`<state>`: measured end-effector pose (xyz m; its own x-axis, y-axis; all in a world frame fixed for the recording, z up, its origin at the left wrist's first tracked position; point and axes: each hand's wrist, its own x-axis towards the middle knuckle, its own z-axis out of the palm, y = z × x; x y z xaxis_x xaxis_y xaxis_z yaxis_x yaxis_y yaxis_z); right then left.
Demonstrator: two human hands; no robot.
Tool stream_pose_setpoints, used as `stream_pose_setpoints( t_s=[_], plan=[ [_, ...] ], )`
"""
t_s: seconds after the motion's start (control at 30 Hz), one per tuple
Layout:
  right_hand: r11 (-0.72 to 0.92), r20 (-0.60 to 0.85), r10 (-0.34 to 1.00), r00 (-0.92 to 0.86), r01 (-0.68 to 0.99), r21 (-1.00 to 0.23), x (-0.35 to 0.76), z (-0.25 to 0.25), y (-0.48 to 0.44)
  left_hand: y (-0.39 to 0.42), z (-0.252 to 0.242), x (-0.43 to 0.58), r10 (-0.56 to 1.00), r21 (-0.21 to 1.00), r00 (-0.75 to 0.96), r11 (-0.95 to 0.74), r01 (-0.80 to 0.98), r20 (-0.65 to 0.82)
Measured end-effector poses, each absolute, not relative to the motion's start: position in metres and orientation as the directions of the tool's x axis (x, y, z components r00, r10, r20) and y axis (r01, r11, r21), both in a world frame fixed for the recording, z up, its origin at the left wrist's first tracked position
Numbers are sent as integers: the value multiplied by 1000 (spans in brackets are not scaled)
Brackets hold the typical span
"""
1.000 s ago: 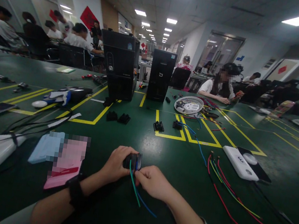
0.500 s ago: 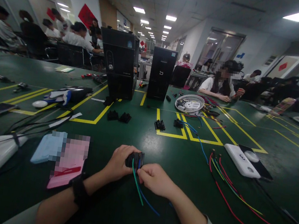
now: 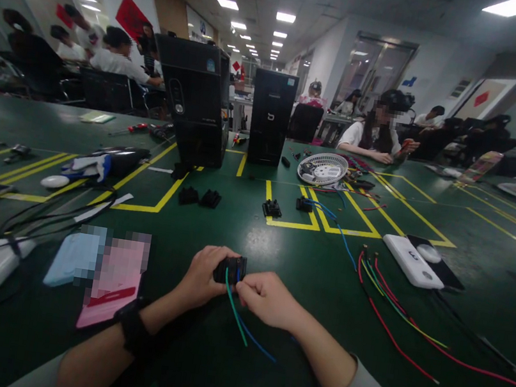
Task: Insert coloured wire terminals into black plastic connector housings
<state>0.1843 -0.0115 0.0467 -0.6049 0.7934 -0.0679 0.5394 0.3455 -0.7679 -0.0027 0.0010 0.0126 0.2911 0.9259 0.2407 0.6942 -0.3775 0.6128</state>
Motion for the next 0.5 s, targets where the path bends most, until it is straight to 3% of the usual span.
stream_pose_setpoints(
  t_s=[0.13, 0.27, 0.5],
  plan=[
    [527, -22, 769, -638, 654, -542, 187, 45, -11, 2, 12, -3, 927, 613, 296, -375, 696, 231],
    [549, 19, 810, -586, 745, -379, 194, 47, -11, 3, 11, -2, 932, 609, 290, -362, 705, 218],
    [508, 51, 847, -530, 776, -375, 201, 52, -10, 4, 11, -3, 931, 594, 299, -365, 717, 211]
  ],
)
